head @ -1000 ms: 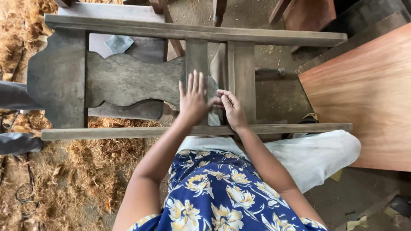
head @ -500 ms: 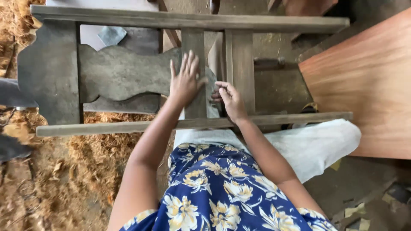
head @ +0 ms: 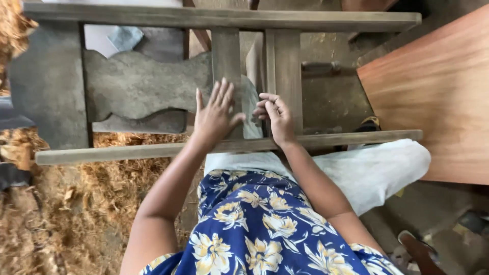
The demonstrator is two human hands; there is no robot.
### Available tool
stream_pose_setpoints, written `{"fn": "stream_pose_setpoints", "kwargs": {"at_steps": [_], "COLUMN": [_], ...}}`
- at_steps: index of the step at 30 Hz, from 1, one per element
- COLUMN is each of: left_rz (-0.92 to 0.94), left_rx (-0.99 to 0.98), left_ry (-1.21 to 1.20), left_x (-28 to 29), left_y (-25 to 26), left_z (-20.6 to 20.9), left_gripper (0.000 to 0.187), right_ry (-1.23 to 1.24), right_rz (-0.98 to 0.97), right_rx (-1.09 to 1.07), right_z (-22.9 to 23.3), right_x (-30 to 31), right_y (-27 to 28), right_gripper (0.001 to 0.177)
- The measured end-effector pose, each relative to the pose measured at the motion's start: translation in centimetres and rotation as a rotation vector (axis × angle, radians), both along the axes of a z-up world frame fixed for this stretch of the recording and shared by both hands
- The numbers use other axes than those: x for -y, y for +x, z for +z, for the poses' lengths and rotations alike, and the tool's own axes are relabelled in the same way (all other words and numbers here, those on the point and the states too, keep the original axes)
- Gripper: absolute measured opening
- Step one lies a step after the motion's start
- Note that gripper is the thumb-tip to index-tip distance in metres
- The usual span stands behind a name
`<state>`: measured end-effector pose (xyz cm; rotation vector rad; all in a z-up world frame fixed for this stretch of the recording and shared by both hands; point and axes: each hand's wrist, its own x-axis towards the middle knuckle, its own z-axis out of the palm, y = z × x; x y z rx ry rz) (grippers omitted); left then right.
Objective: Sand the wooden surfaces of a chair frame using sandpaper to smooth the finish
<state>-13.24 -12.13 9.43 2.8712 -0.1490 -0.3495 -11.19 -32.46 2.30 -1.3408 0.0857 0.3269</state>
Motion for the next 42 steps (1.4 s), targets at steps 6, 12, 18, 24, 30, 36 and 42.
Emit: {"fn": "stream_pose_setpoints", "kwargs": {"at_steps": [6, 12, 18, 24, 30, 36, 42], "left_rz": [0.059, 0.000, 0.036, -0.031, 0.014, 0.026, 0.062], "left_rx": [0.020, 0.028, 0.058, 0.043, 0.031, 0.098, 0.083], "left_ry": [0.021, 0.041, 0.021, 0.060, 0.029, 0.013, -0.035], "left_x": [-0.9, -0.3, -0.3, -0.2, 0.4, 0.6, 1.7], "left_y": [9.7, 9.6, 8.1, 3.0, -0.5, 0.0, 1.1], "left_z": [-0.6, -1.2, -1.3, -2.2, -2.9, -3.3, -4.3], "left_gripper": [0.086, 0.098, 0.100, 0.097, 0.097, 0.096, 0.094], "right_ry": [-0.403, -1.138, -1.495, -1.489, -1.490, -1.531, -1.462], "right_rz": [-0.146, -0.209, -0.223, -0.206, -0.155, -0.191, -0.116], "right_rx": [0.450, 0.713, 0.561, 0.535, 0.563, 0.566, 0.455], "right_z": [6.0, 2.8, 0.5, -0.4, -1.0, -0.7, -0.2], "right_x": [4.0, 11.5, 11.7, 12.2, 12.3, 12.0, 13.2], "right_y": [-2.0, -2.3, -2.7, -2.3, -2.8, -2.0, 0.4], "right_gripper": [0.021, 0.024, 0.020, 0.022, 0.020, 0.017, 0.018]}}
